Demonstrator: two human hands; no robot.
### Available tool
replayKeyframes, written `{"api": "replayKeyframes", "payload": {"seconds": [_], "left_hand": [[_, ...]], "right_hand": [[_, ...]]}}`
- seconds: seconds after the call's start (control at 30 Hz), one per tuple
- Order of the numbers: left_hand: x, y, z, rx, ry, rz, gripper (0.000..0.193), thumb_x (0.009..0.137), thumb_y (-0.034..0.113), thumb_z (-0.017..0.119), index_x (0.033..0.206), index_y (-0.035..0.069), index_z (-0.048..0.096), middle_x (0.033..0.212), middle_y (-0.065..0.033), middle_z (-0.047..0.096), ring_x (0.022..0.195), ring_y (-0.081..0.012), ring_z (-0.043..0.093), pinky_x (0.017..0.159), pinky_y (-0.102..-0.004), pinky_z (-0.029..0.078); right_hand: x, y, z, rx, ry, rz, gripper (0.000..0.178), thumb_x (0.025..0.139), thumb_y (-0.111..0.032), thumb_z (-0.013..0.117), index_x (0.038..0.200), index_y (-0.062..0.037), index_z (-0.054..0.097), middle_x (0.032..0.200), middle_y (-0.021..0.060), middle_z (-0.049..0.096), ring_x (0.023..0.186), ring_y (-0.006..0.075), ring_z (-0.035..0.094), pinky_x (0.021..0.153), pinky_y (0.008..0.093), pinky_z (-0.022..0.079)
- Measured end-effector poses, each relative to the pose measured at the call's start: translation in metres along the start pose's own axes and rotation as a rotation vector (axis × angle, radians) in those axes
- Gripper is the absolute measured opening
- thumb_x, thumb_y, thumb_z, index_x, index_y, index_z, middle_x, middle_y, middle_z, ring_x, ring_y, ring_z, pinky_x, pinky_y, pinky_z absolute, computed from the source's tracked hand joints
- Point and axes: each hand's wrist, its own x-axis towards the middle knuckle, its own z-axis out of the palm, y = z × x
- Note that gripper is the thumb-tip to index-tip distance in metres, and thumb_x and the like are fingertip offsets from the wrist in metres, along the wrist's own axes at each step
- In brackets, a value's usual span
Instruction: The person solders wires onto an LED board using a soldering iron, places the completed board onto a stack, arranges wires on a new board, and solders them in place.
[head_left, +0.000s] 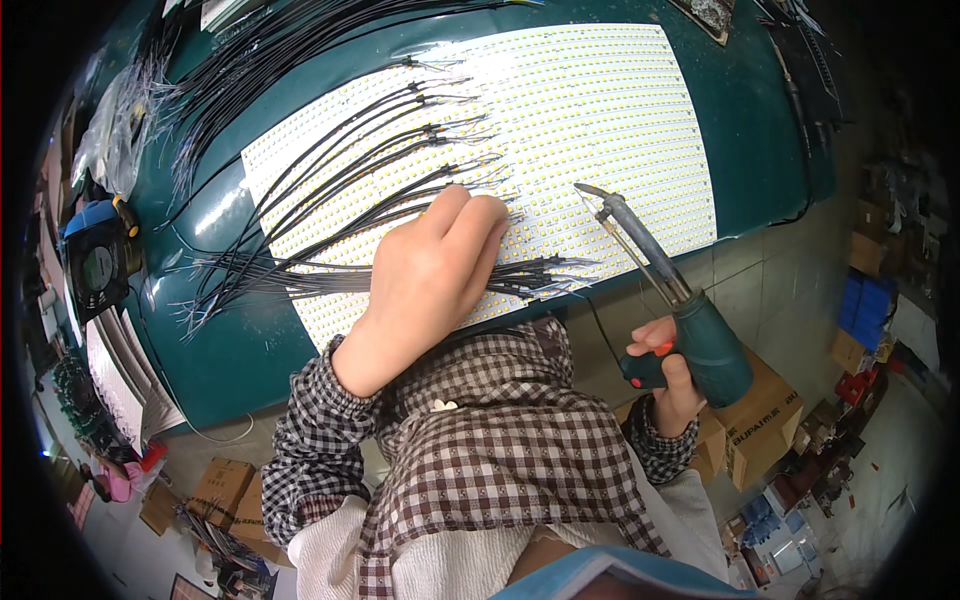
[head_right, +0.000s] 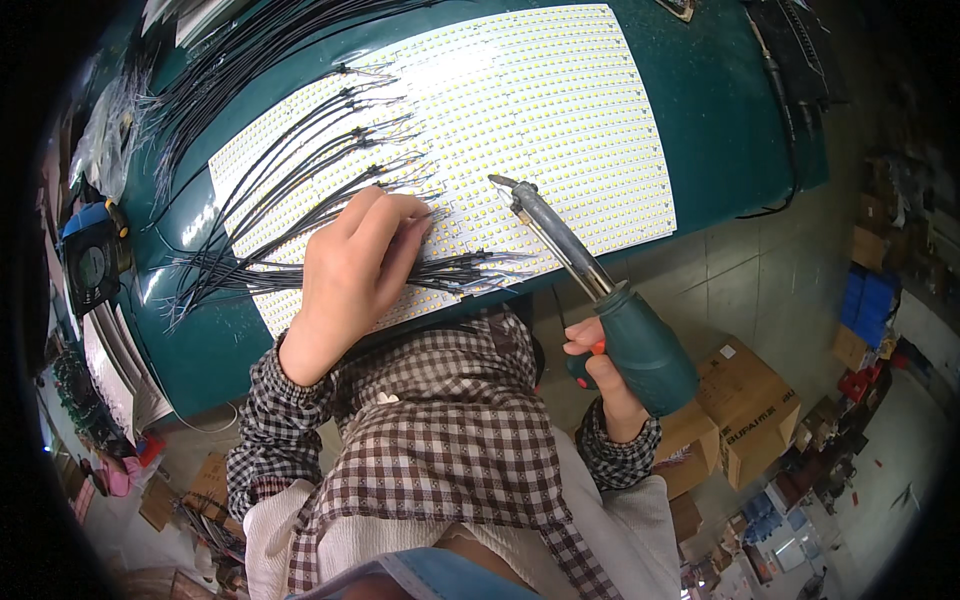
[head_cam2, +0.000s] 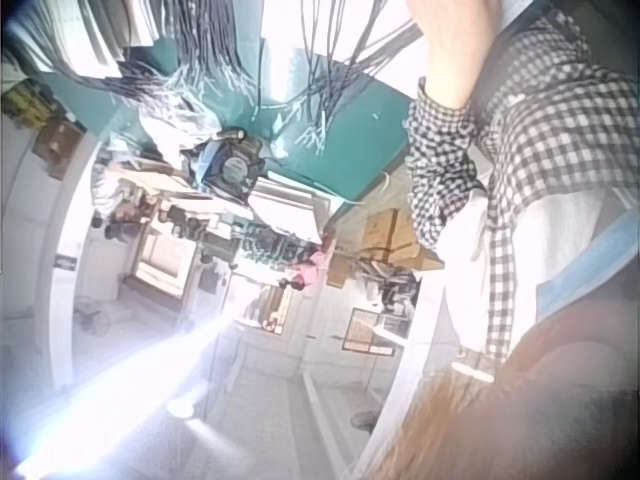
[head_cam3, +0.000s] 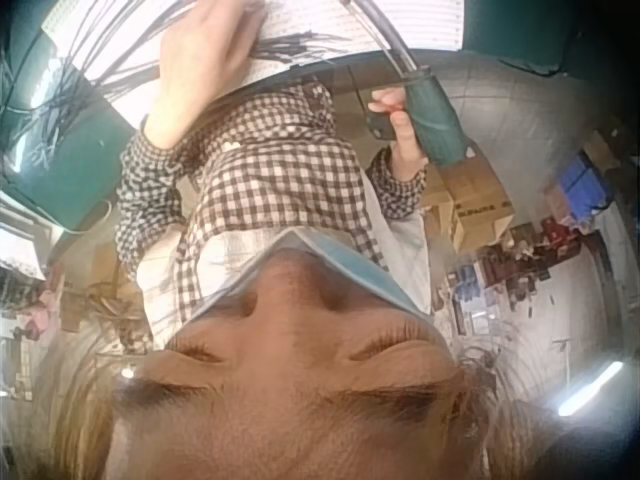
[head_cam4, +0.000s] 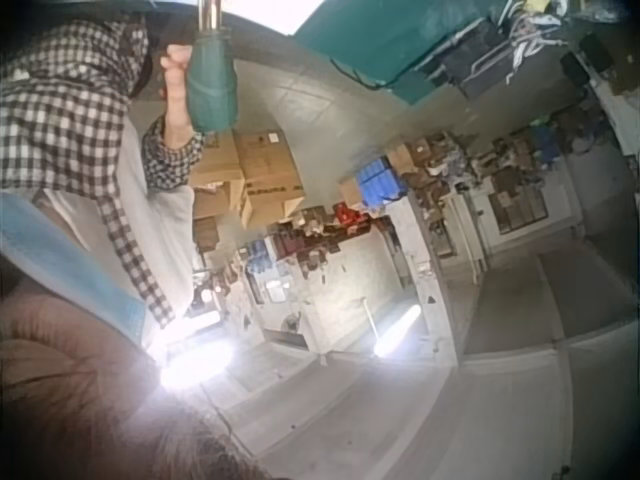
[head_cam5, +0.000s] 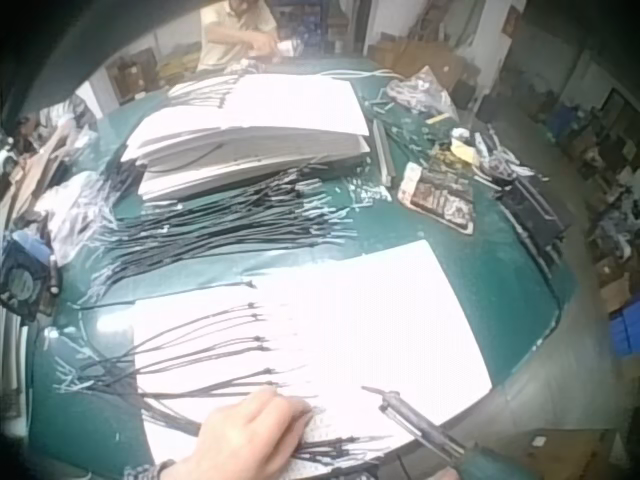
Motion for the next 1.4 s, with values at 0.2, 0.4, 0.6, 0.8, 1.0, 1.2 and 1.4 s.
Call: {"api": "replayKeyframes", "payload": {"seconds": [0.2,0.4,0.6,0.8,1.0,1.2,1.4], "left_hand": [[-0.001,-0.001,0.004,0.219,-0.039,0.053,0.015,0.084,0.003,0.072,0.092,0.005,0.060,0.078,-0.0087,0.055,0.058,-0.0249,0.059,0.050,-0.0368,0.046],[0.000,0.002,0.011,0.104,0.032,-0.027,0.016,0.081,0.003,0.072,0.087,0.006,0.058,0.078,-0.0081,0.056,0.059,-0.0246,0.060,0.050,-0.0357,0.047],[-0.004,0.000,0.018,-0.069,0.069,-0.130,0.017,0.078,0.004,0.072,0.086,0.005,0.057,0.077,-0.0082,0.058,0.061,-0.0268,0.060,0.051,-0.0372,0.047],[0.000,0.003,0.013,-0.171,0.030,-0.222,0.012,0.080,0.003,0.069,0.084,0.005,0.058,0.077,-0.0084,0.059,0.062,-0.0269,0.061,0.054,-0.0373,0.048],[0.000,0.002,0.013,-0.159,0.020,-0.220,0.011,0.080,0.004,0.068,0.084,0.005,0.059,0.077,-0.0092,0.059,0.063,-0.0282,0.061,0.055,-0.0379,0.048],[0.000,0.003,0.012,-0.159,0.007,-0.235,0.010,0.080,0.004,0.068,0.083,0.005,0.059,0.078,-0.0094,0.060,0.065,-0.0292,0.062,0.057,-0.0384,0.049],[-0.001,0.002,0.013,-0.157,0.006,-0.229,0.010,0.079,0.004,0.068,0.084,0.006,0.059,0.079,-0.0095,0.060,0.065,-0.0295,0.062,0.056,-0.0387,0.049]], "right_hand": [[-0.001,0.002,-0.001,0.173,0.004,0.002,0.033,0.093,-0.021,0.069,0.109,0.0071,0.062,0.103,0.0186,0.066,0.092,0.0244,0.067,0.082,0.0352,0.056],[-0.001,0.002,0.000,0.086,0.009,-0.013,0.034,0.094,-0.024,0.064,0.106,0.0080,0.061,0.098,0.0186,0.065,0.088,0.0259,0.066,0.079,0.0352,0.055],[-0.002,-0.004,0.001,-0.001,0.026,0.005,0.036,0.094,-0.025,0.059,0.102,0.0092,0.059,0.093,0.0186,0.064,0.083,0.0269,0.065,0.077,0.0360,0.054],[-0.004,-0.001,-0.003,-0.022,-0.025,0.033,0.037,0.094,-0.027,0.061,0.103,0.0091,0.060,0.091,0.0185,0.065,0.087,0.0274,0.065,0.079,0.0373,0.053],[-0.009,0.012,-0.009,-0.050,-0.081,0.025,0.036,0.088,-0.017,0.070,0.111,0.0088,0.059,0.089,0.0158,0.068,0.086,0.0245,0.067,0.080,0.0358,0.055],[-0.018,0.021,-0.009,-0.132,-0.052,0.047,0.056,0.075,0.001,0.080,0.125,0.0100,0.056,0.086,0.0100,0.073,0.080,0.0185,0.072,0.079,0.0319,0.058],[-0.015,0.017,-0.004,-0.201,-0.067,0.012,0.060,0.073,0.000,0.082,0.127,0.0101,0.057,0.088,0.0079,0.074,0.080,0.0160,0.073,0.078,0.0287,0.058]]}}
